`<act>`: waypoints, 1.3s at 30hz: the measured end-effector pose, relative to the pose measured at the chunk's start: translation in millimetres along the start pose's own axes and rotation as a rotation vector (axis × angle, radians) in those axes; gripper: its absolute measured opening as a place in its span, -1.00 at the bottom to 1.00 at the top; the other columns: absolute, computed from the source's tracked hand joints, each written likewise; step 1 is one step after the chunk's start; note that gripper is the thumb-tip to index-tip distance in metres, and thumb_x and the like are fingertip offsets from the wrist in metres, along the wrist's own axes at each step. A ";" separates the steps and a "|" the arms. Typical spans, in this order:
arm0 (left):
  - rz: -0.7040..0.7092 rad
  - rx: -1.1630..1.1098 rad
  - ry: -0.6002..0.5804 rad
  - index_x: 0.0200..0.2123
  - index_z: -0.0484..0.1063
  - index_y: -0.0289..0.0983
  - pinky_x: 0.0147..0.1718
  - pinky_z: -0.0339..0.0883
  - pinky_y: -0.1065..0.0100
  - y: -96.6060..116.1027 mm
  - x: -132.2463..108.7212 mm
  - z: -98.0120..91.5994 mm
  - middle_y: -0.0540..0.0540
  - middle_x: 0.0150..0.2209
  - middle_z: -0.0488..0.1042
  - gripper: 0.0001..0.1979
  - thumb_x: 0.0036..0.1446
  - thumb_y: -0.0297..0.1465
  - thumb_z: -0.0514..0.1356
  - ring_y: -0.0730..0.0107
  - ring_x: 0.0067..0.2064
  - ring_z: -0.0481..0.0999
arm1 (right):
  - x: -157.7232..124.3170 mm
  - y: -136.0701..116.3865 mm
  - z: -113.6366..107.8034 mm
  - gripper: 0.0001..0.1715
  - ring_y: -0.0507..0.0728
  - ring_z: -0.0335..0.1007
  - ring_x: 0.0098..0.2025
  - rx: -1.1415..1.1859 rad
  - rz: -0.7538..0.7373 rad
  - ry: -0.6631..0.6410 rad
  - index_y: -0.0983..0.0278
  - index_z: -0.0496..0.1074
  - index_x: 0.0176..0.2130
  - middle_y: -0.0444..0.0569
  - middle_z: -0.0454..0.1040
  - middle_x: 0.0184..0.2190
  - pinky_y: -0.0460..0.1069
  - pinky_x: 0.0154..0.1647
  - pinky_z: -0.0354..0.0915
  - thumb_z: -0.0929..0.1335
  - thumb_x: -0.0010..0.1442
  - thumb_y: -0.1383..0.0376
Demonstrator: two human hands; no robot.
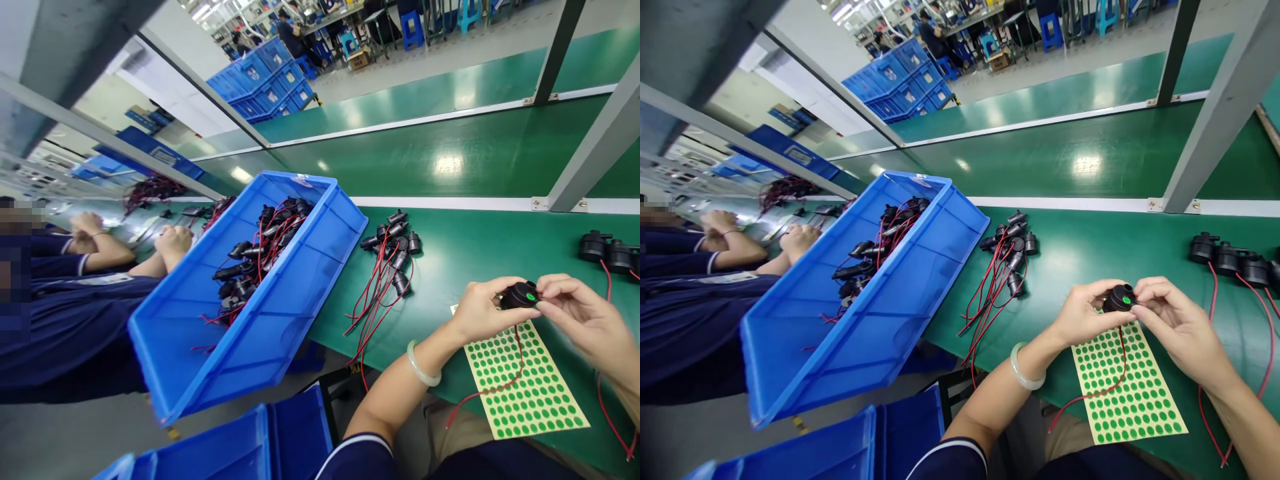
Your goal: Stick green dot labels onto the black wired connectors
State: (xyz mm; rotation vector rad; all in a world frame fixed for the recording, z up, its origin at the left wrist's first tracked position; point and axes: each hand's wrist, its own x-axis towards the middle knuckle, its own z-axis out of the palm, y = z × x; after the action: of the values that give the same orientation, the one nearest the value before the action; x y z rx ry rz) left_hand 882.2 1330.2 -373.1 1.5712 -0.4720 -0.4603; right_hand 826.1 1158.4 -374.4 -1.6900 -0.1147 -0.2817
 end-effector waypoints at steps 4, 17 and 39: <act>-0.082 -0.303 -0.027 -0.05 0.48 -0.35 -0.03 0.44 0.25 -0.4 3.2 0.7 -0.17 -0.20 0.59 -0.34 -0.16 -0.10 0.48 0.30 -0.18 0.59 | -6.4 7.4 -5.2 -0.67 0.12 0.49 -0.07 -0.093 -0.016 -0.017 0.13 0.39 0.00 0.01 0.43 -0.05 -0.04 -0.11 0.51 0.41 0.25 0.14; -0.211 -0.356 -0.026 -0.10 0.43 -0.33 -0.18 0.45 0.31 -3.1 3.6 1.9 -0.15 -0.24 0.60 -0.38 -0.16 -0.10 0.49 0.30 -0.21 0.61 | -6.2 14.2 8.2 -0.25 0.23 0.34 0.20 -0.572 -0.299 -0.080 0.13 0.08 0.37 0.11 0.34 0.19 0.14 0.15 0.39 0.37 0.30 0.23; -0.201 -0.367 -0.019 -0.20 0.33 -0.29 -0.49 0.43 0.41 -14.3 17.0 -8.0 -0.06 -0.38 0.48 -0.46 0.10 0.10 0.19 0.37 -0.41 0.56 | 24.9 21.1 -20.0 -0.38 0.19 0.48 0.01 -0.801 -0.252 -0.137 0.16 0.26 0.26 0.02 0.47 0.11 0.07 0.04 0.43 0.33 0.31 0.00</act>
State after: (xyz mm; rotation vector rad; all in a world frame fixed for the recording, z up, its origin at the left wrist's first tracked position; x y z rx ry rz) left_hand 901.0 1328.0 -387.1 1.2631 -0.2269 -0.6763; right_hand 852.8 1133.6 -386.1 -2.4960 -0.3538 -0.4358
